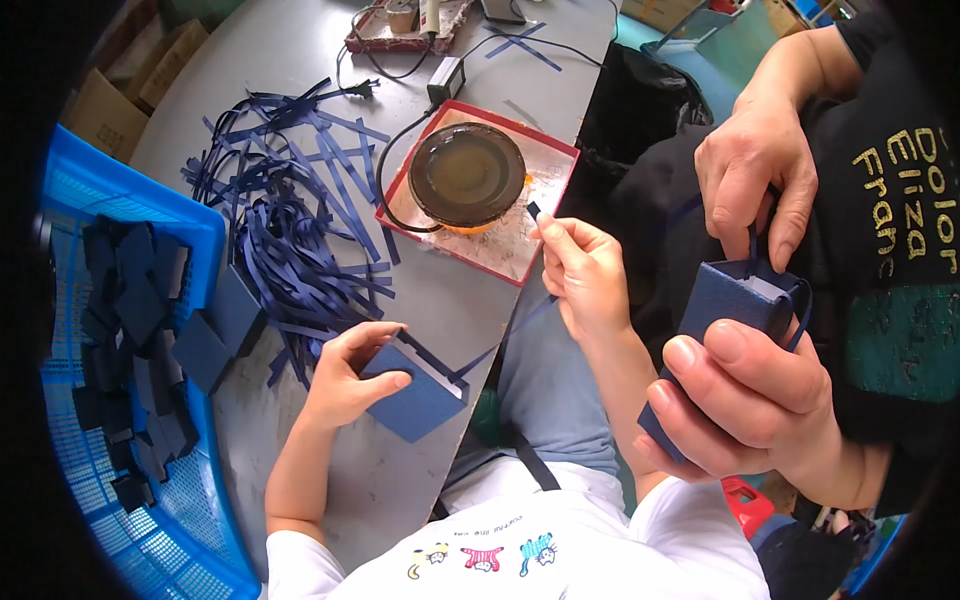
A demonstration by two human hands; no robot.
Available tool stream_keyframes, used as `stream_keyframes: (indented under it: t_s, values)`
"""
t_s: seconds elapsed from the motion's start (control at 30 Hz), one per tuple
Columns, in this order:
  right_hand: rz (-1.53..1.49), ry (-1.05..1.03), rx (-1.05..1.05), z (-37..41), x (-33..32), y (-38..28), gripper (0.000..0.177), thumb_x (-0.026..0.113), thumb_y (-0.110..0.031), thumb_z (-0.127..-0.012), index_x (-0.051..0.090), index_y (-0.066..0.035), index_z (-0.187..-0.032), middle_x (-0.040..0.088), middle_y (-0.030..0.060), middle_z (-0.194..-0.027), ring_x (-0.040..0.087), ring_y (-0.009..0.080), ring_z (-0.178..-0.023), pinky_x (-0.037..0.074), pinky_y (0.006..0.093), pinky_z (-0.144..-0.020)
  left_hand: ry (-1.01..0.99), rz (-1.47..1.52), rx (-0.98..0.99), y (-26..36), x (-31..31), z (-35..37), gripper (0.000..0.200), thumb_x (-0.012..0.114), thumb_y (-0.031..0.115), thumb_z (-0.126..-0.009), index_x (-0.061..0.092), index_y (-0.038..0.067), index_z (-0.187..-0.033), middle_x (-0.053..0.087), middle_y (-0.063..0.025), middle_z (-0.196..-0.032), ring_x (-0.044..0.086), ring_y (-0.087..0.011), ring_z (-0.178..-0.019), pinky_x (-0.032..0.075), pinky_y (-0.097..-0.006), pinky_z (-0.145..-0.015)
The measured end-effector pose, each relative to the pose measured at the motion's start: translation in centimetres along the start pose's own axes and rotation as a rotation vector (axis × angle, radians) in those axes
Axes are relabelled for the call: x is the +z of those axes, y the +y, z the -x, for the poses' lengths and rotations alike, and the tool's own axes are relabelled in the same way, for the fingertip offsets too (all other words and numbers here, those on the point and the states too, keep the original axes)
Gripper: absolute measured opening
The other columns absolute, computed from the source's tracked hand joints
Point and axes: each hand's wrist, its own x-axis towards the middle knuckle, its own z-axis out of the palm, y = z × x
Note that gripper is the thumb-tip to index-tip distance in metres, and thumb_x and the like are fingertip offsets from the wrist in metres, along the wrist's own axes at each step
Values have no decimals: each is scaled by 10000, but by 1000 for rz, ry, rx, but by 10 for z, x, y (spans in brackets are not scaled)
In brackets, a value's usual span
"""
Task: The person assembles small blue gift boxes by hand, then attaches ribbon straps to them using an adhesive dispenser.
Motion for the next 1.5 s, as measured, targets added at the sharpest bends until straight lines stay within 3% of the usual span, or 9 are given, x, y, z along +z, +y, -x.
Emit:
stream_keyframes:
  t_s: [0.23,0.8,0.9,1.07,1.1,1.27,1.5]
  values:
    - [139,40,-22,-26,0,2,184,662,-153,-813,597,-20,-704,403,-72,-494,263,6,-398,177,193,-384,-109,-58,106,-3,22,-23,493,760,165,-690,556,-27,-1095,618,-87,-903,590,-111,-798,477,-243,-746]
    - [290,89,-22,-38,3,10,170,663,-138,-798,569,-54,-683,370,-93,-483,241,0,-392,175,188,-379,-130,-79,72,-4,26,-30,493,754,191,-702,550,-35,-1090,613,-101,-911,591,-128,-812,475,-251,-766]
    - [244,81,-10,-29,-7,5,157,669,-122,-782,596,-36,-673,436,-65,-513,287,9,-402,198,191,-382,-121,-75,73,-4,24,-28,492,754,186,-702,550,-32,-1093,613,-93,-910,589,-123,-815,474,-251,-766]
    - [119,-112,142,-2,-12,0,157,644,-110,-800,574,-42,-677,399,-69,-507,276,11,-416,193,200,-393,-163,85,0,-3,16,-17,500,759,164,-699,545,-9,-1116,612,-62,-921,583,-111,-837,463,-250,-779]
    - [159,-180,186,7,-5,-7,188,601,-91,-830,532,-60,-658,392,-63,-521,286,8,-426,204,182,-397,-157,80,-3,-1,15,-14,500,759,164,-699,545,-9,-1116,612,-62,-921,583,-111,-837,463,-250,-779]
    - [457,-491,165,40,12,-12,143,657,-43,-767,580,-12,-651,499,-26,-571,393,13,-483,266,175,-433,-167,190,-18,15,11,9,550,788,147,-665,520,-17,-1117,611,-69,-918,582,-119,-874,458,-256,-791]
    - [764,-714,109,73,57,-28,145,667,-85,-755,613,15,-666,535,2,-545,450,24,-490,320,178,-447,-160,52,103,28,14,33,507,803,154,-636,557,-43,-1033,622,-87,-868,601,-124,-814,468,-250,-766]
